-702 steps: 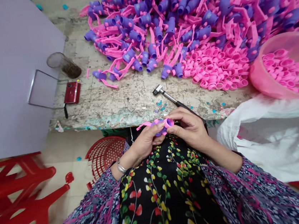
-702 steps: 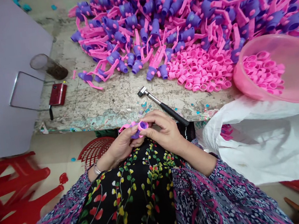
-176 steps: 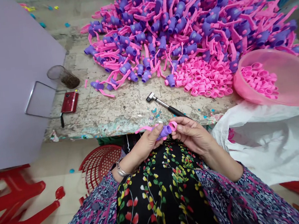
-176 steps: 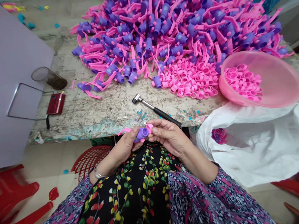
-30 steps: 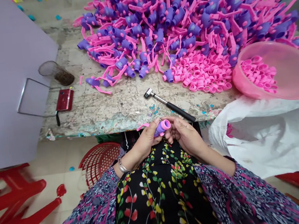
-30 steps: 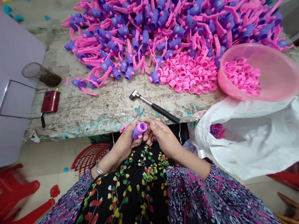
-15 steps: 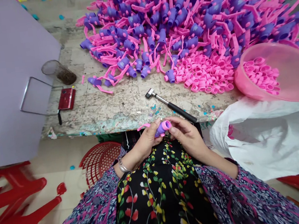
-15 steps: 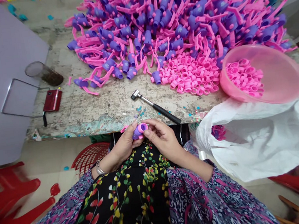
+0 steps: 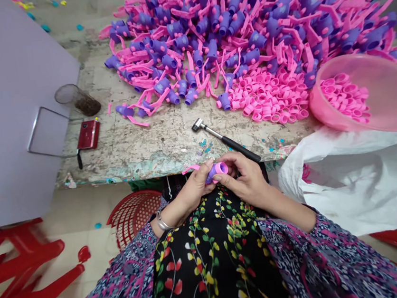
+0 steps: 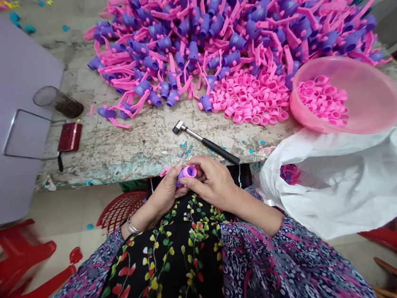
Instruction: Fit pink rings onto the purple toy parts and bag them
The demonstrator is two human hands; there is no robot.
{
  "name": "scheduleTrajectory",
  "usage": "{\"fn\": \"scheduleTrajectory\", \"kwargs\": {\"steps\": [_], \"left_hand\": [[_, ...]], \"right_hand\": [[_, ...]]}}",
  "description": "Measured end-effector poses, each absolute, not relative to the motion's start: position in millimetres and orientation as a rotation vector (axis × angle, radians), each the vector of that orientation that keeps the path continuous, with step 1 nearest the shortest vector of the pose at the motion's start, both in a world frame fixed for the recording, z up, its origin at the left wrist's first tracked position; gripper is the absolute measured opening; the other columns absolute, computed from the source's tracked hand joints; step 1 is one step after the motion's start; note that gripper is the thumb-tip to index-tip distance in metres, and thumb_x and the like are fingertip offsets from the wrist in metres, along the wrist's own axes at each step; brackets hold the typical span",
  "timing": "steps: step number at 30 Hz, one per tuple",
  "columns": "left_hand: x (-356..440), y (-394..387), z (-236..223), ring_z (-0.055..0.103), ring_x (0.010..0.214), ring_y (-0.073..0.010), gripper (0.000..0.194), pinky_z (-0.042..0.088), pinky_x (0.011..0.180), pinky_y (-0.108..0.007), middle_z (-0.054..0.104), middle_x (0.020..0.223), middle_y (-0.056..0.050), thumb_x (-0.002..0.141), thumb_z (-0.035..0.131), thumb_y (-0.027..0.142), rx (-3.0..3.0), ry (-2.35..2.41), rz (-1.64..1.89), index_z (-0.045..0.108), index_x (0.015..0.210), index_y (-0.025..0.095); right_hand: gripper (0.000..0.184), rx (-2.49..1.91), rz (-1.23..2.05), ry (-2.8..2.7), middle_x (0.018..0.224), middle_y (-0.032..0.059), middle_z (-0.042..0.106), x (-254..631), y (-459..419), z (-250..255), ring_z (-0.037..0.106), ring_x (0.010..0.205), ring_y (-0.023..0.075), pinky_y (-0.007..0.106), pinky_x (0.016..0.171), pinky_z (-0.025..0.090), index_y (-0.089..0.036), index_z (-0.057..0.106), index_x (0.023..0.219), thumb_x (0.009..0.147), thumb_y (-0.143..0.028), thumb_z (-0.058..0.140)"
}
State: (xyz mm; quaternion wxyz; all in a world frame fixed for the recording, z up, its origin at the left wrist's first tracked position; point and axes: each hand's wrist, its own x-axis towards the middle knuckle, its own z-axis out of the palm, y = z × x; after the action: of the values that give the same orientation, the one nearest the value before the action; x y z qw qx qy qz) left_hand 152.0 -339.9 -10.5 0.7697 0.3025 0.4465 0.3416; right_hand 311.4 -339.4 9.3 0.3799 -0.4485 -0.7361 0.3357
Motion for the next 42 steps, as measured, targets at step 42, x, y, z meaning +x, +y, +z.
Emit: {"fn": "scheduleTrajectory", "kwargs": {"steps": [42], "left_hand": [[159, -342, -16, 0.040, 0.054, -0.0108, 0.058, 0.034, 0.053, -0.024, 0.049, 0.058, 0.002, 0.083, 0.047, 0.073, 0.883, 1.240, 0.740, 0.056, 0.073, 0.017]], "right_hand": [[0.064, -1.293, 1.622, -1.007, 0.053, -0.0037, 0.045, 304, -325, -18, 0.037, 0.043, 0.0104, 0.024, 0.042, 0.028, -0.021, 0.061, 0.078, 0.089, -0.077, 0.033]]}}
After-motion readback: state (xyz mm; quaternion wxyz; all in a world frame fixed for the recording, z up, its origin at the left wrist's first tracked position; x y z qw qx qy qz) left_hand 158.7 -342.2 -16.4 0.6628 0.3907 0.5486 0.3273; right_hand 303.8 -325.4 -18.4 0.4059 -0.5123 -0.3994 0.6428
